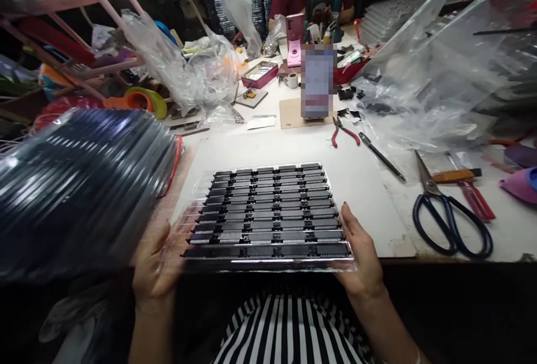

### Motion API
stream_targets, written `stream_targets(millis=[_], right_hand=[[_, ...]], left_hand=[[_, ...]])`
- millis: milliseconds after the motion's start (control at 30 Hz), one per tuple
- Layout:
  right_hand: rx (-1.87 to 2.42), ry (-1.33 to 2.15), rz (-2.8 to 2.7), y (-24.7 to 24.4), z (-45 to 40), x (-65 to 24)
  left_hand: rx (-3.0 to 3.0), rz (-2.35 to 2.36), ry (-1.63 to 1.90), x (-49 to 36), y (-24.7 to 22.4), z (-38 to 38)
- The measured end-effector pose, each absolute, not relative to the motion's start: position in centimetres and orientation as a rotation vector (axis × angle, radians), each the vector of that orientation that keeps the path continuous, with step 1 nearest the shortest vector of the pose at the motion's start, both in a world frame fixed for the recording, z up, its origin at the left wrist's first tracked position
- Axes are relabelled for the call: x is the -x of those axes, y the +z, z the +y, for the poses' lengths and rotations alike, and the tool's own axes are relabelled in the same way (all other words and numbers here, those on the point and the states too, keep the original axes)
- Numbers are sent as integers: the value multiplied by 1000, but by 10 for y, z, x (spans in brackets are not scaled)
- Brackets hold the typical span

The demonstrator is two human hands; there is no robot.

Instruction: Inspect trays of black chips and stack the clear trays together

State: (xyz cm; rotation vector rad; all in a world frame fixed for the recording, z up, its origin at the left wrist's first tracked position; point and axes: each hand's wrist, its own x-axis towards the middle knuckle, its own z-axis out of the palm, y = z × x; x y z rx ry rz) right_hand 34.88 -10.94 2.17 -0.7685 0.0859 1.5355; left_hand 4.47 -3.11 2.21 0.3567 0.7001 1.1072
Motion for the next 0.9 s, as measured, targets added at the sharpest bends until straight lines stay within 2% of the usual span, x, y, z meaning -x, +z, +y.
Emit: stream_targets(millis=[167, 667, 900], right_hand=[[806, 1561, 134, 20, -109, -352], [1011, 1443, 409, 34, -110, -349], [1009, 1257, 487, 35, -109, -339]], left_hand=[[-438, 829, 975, -38, 22, -35], [-408, 777, 1045, -39, 18, -34], [-380, 804, 1046, -38, 17, -35]])
